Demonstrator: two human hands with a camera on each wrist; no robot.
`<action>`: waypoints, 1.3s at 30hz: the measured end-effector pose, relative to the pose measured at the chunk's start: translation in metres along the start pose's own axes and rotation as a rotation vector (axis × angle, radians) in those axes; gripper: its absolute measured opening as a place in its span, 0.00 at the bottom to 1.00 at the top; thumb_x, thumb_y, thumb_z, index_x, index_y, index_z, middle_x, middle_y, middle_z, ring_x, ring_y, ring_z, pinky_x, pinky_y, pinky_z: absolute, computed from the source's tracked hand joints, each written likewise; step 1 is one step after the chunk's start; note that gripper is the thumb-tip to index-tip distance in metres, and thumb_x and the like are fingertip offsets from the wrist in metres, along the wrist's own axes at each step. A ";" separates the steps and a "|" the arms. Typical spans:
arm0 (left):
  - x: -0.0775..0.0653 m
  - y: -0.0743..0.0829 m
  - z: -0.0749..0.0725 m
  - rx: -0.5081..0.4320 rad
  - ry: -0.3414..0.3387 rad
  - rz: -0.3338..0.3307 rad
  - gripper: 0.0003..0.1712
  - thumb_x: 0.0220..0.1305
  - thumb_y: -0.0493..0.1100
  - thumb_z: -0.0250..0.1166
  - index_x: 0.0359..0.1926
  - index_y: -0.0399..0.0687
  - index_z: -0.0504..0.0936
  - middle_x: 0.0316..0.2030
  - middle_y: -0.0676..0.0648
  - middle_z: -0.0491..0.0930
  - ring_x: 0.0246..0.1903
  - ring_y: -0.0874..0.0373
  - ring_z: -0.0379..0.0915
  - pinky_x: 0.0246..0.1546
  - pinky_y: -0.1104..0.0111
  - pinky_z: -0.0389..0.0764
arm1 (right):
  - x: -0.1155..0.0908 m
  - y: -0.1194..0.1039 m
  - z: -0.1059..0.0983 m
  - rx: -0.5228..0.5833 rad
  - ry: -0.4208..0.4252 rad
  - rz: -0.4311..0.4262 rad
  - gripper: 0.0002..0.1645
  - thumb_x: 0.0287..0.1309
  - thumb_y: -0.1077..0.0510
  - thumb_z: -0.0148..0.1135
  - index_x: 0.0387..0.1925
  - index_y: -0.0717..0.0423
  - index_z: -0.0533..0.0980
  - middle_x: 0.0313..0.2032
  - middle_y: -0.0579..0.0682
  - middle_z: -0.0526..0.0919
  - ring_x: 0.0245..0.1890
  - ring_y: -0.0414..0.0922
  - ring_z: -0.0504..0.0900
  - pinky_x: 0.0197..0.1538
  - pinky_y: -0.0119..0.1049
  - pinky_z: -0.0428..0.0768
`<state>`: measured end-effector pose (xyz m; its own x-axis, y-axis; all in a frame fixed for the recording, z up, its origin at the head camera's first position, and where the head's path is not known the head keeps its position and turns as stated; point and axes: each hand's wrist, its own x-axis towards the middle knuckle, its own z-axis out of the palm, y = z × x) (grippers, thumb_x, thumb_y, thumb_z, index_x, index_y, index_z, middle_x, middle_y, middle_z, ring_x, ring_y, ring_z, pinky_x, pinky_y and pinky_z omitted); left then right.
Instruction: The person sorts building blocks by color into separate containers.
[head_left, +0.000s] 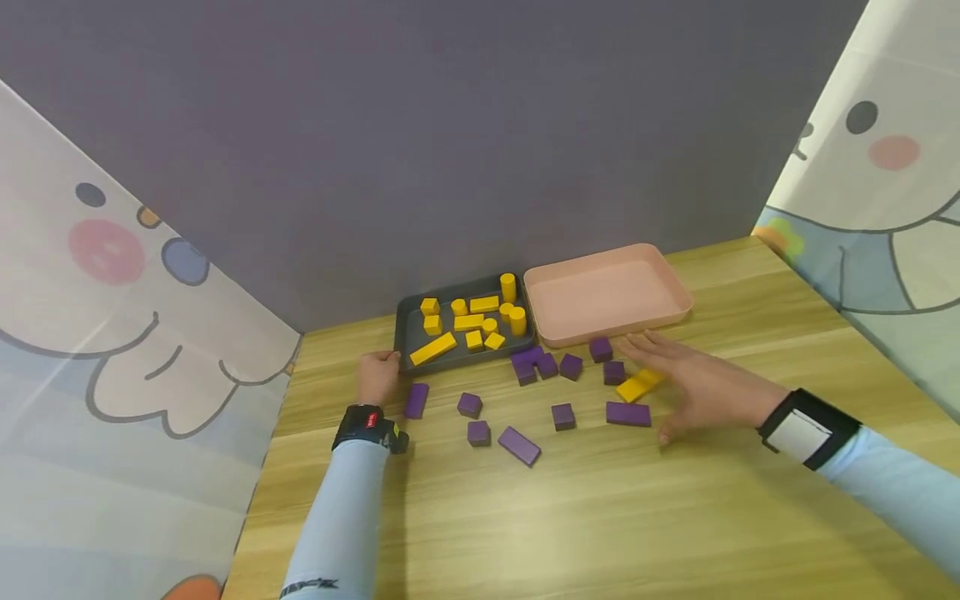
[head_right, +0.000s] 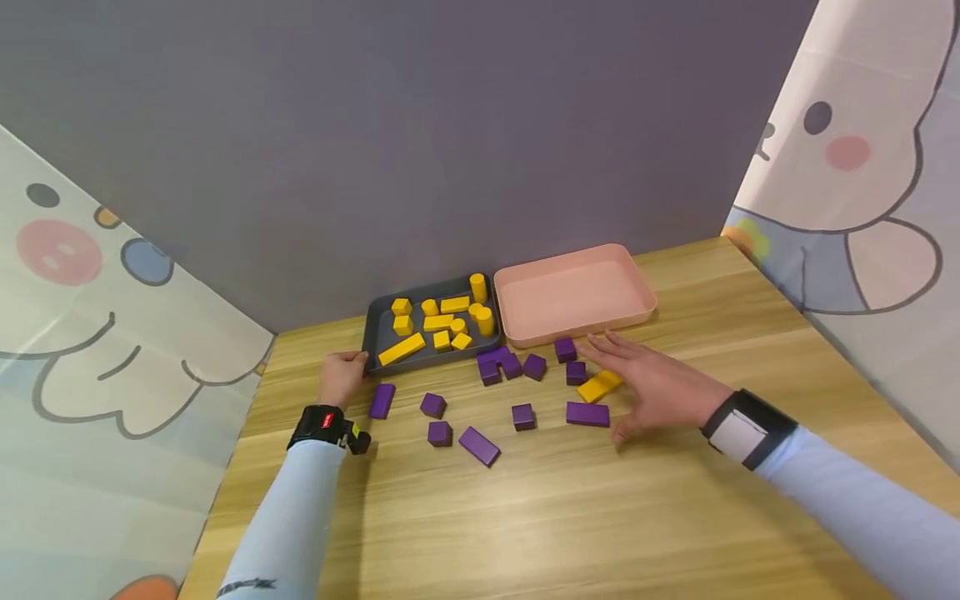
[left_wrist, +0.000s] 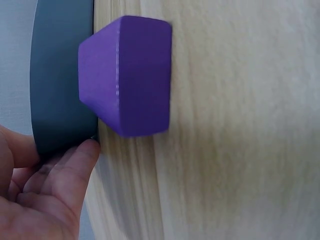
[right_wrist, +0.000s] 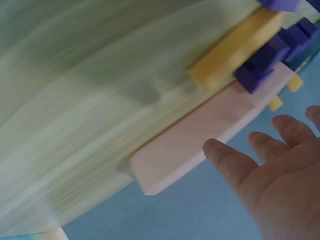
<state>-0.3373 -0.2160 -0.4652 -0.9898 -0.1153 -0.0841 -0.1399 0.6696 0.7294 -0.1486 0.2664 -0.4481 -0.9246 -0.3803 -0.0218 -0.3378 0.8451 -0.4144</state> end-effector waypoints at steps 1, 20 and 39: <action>-0.001 -0.002 -0.002 0.006 0.005 -0.008 0.22 0.76 0.45 0.54 0.52 0.31 0.86 0.29 0.43 0.80 0.28 0.57 0.68 0.24 0.71 0.67 | 0.002 0.002 0.002 -0.008 -0.008 0.001 0.79 0.27 0.34 0.87 0.81 0.43 0.54 0.80 0.60 0.52 0.78 0.67 0.54 0.70 0.68 0.66; -0.002 -0.004 -0.001 0.036 0.045 -0.074 0.23 0.76 0.48 0.55 0.60 0.37 0.83 0.59 0.36 0.82 0.52 0.45 0.77 0.47 0.60 0.79 | 0.028 0.020 0.012 -0.022 -0.023 -0.038 0.56 0.39 0.48 0.86 0.72 0.52 0.71 0.64 0.55 0.80 0.61 0.55 0.80 0.62 0.57 0.80; 0.000 0.004 0.008 0.071 0.090 -0.034 0.21 0.74 0.47 0.59 0.55 0.38 0.86 0.55 0.37 0.85 0.49 0.46 0.80 0.43 0.63 0.79 | 0.028 0.030 0.019 -0.089 0.056 -0.118 0.14 0.49 0.52 0.81 0.40 0.43 0.88 0.35 0.36 0.83 0.34 0.33 0.76 0.42 0.36 0.84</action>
<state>-0.3382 -0.2078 -0.4676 -0.9783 -0.2020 -0.0449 -0.1785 0.7141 0.6768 -0.1814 0.2741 -0.4782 -0.8850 -0.4598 0.0736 -0.4568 0.8267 -0.3283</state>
